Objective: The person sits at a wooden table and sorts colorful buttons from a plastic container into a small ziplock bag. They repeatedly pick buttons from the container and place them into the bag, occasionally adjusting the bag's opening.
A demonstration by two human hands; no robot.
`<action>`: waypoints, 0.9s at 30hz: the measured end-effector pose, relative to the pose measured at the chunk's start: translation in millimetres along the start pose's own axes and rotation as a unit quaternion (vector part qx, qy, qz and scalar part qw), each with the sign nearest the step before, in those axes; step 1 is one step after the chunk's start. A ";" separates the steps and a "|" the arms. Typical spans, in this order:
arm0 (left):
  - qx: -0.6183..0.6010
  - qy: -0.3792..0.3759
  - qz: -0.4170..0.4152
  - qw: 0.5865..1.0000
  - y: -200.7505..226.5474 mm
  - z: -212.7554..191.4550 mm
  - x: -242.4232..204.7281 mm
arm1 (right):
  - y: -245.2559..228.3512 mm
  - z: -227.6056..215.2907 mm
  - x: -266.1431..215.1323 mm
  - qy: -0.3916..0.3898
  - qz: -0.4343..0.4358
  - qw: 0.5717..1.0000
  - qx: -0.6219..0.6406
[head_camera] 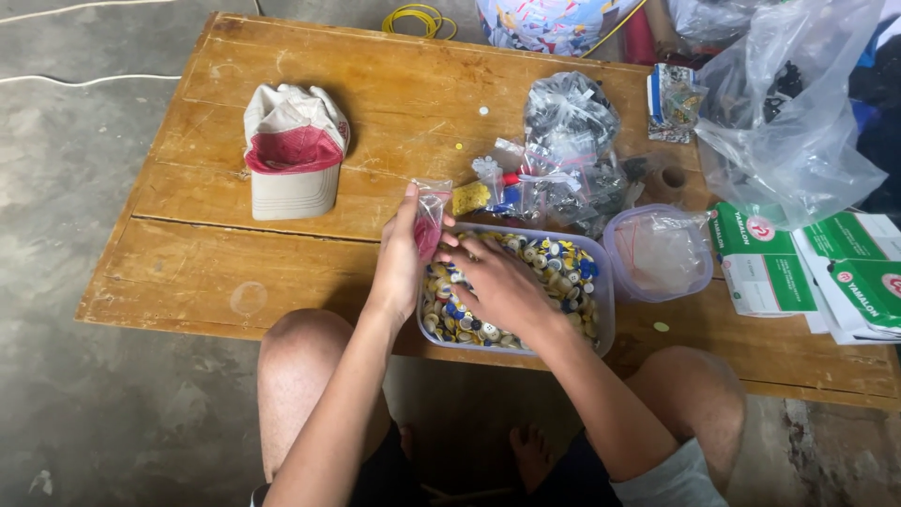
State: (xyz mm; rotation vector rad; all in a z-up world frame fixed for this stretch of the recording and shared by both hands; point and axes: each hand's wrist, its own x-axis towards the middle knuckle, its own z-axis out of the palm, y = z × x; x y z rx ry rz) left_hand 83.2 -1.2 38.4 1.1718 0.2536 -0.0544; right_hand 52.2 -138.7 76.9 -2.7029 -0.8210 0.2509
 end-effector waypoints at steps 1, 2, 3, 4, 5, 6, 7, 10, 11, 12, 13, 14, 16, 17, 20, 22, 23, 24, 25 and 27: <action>0.000 -0.002 0.000 1.000 0.8 -1.5 -0.3 | 3.4 3.3 -1.8 0.001 0.001 1.000 0.000; 0.018 -0.006 0.001 1.000 2.2 -3.4 -0.3 | 6.6 6.3 -2.7 -0.027 0.014 0.999 0.018; 0.035 -0.011 0.001 0.999 3.5 -5.3 -0.2 | 9.8 9.5 -3.7 -0.054 0.027 0.998 0.036; 0.036 -0.012 0.001 0.999 6.3 -4.6 -1.4 | 13.4 9.8 -5.0 -0.054 0.028 0.997 0.036; 0.035 -0.013 0.002 0.999 8.8 -3.9 -2.4 | 17.1 10.5 -6.2 -0.058 0.016 0.997 0.045; 0.034 -0.015 0.001 0.999 10.2 -3.1 -4.3 | 20.9 11.7 -8.7 -0.064 0.006 0.997 0.054; 0.034 -0.016 -0.002 0.999 8.7 -3.7 -4.2 | 20.0 7.6 -10.7 -0.065 0.009 0.996 0.055; 0.036 -0.015 0.000 0.999 9.8 -4.5 -3.7 | 18.0 -5.6 -12.4 -0.097 0.036 0.991 0.084; 0.035 -0.016 -0.004 0.999 11.5 -3.5 -5.3 | 17.4 -9.2 -13.4 -0.107 0.048 0.989 0.089; 0.034 -0.017 -0.008 0.999 13.1 -2.4 -6.8 | 17.0 -12.7 -14.2 -0.116 0.060 0.987 0.094; 0.034 -0.016 -0.007 0.999 12.2 -2.1 -5.3 | 15.1 -20.1 -15.0 -0.116 0.060 0.987 0.093; 0.029 -0.019 -0.009 0.999 10.4 -1.9 -4.8 | 13.0 -26.8 -17.0 -0.114 0.071 0.985 0.106; 0.024 -0.022 -0.012 0.999 8.8 -1.1 -5.2 | 18.5 -28.0 -18.5 -0.112 0.084 0.983 0.119; 0.029 -0.028 -0.012 0.999 9.1 -0.5 -6.0 | 26.0 -22.6 -18.3 -0.075 0.076 0.986 0.130; 0.033 -0.036 -0.012 0.999 3.2 -2.2 -2.4 | 36.6 -19.9 -18.0 -0.001 0.068 0.989 0.134; 0.033 -0.040 -0.011 0.999 -0.6 -3.5 0.4 | 39.5 -20.4 -18.4 0.036 0.067 0.989 0.126; 0.037 -0.042 -0.010 0.998 -1.4 -3.8 0.9 | 40.7 -19.3 -18.8 0.044 0.079 0.991 0.094; 0.040 -0.044 -0.011 0.998 -2.7 -4.5 0.6 | 41.5 -17.6 -19.8 0.051 0.091 0.993 0.062; 0.041 -0.044 -0.012 0.998 -2.5 -4.4 0.6 | 45.3 -12.3 -17.4 0.051 0.091 0.993 0.062; 0.037 -0.043 -0.012 0.998 -2.6 -3.8 0.7 | 53.2 -1.6 -13.0 0.023 0.127 0.992 0.014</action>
